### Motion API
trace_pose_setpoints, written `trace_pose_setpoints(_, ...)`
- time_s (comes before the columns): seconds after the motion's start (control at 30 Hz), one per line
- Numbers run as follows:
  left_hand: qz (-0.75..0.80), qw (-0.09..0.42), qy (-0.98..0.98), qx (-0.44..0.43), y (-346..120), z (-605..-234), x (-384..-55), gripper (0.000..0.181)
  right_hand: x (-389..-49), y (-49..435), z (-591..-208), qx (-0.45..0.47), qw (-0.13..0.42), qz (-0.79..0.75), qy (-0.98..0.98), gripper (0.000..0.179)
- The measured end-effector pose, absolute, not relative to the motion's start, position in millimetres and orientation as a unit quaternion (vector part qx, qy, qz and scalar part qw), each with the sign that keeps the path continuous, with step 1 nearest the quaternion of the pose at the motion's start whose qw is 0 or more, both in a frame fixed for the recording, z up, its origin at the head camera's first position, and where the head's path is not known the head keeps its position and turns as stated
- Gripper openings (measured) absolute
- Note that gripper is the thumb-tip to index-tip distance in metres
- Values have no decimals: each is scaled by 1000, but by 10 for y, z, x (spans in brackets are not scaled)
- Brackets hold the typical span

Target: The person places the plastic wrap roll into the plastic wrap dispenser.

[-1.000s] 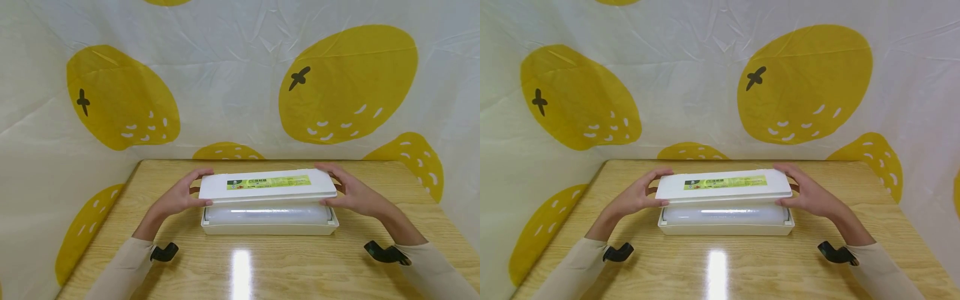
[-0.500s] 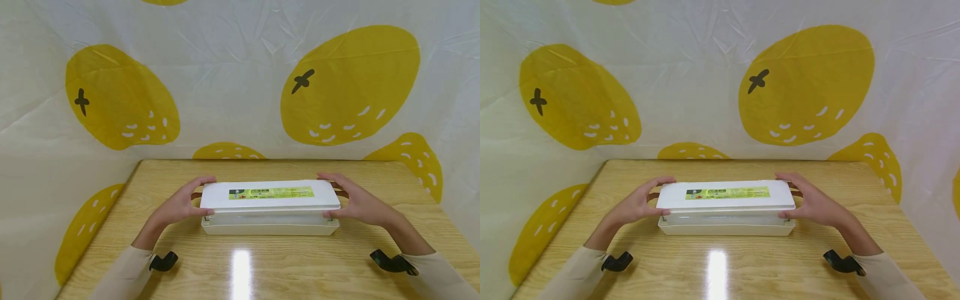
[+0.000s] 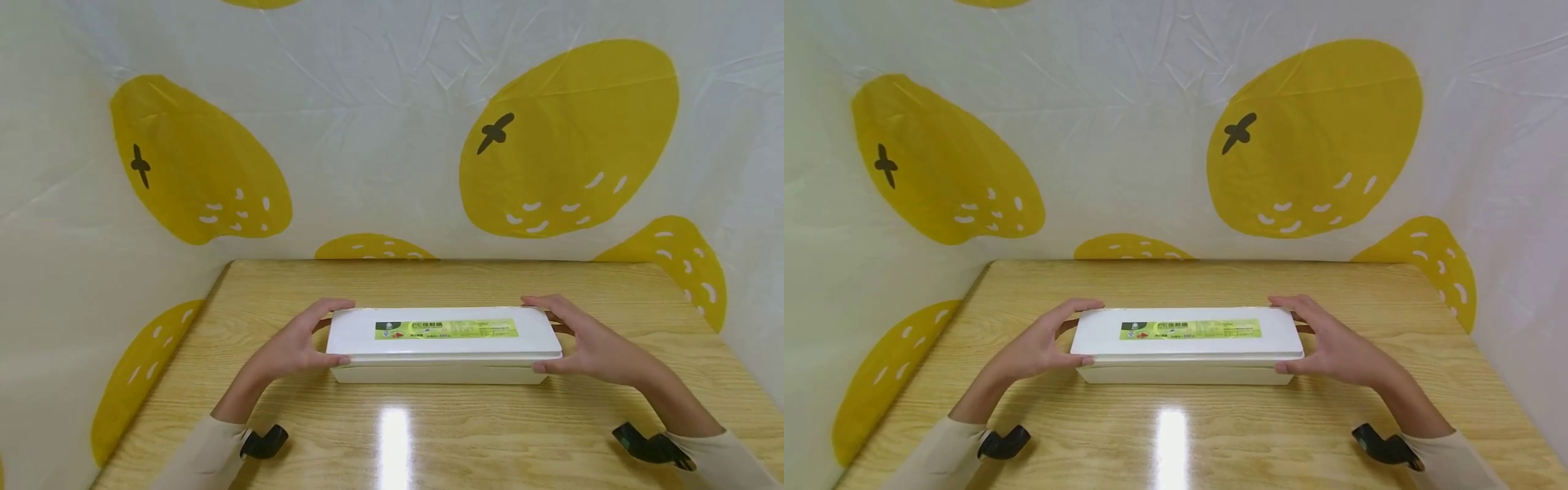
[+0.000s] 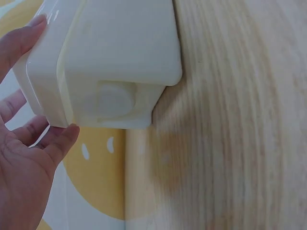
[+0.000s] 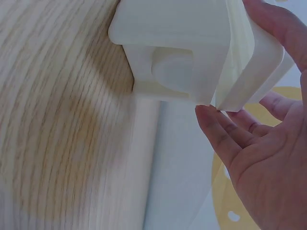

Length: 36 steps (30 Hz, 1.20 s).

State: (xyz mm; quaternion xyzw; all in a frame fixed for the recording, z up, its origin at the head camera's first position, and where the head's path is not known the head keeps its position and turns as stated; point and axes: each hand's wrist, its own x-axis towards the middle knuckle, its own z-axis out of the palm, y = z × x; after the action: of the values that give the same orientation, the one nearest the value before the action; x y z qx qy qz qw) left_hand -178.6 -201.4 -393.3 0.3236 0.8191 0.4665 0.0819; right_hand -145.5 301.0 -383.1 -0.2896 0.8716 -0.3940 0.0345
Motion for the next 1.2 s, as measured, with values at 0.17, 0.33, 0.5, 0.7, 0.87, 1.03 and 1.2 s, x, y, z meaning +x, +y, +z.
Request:
trace_pose_setpoints(0.17, 450, 71, 827, 329, -2021, -3939, -1741, 87, -1412, 3005, -3818, -296, 24, -371, 880, 94)
trace_pose_setpoints(0.33, 424, 53, 840, 336, -2020, -3940, -1713, 87, -1382, 2997, -3826, -293, 20, -362, 885, 94)
trace_pose_setpoints(0.5, 389, 27, 852, 351, -2024, -3959, -1681, 85, -1359, 2975, -3869, -301, 8, -335, 893, 93)
trace_pose_setpoints(0.7, 342, -11, 859, 381, -2025, -4002, -1673, 80, -1337, 2935, -3865, -314, -22, -306, 899, 93)
trace_pose_setpoints(0.87, 332, -7, 863, 380, -2026, -4012, -1690, 79, -1344, 2933, -3856, -310, -25, -312, 898, 94)
trace_pose_setpoints(1.03, 328, 13, 866, 378, -2026, -4004, -1700, 81, -1335, 2951, -3876, -293, -13, -315, 903, 93)
trace_pose_setpoints(1.2, 331, 29, 864, 377, -2016, -3998, -1712, 86, -1320, 2968, -3896, -276, -8, -314, 908, 94)
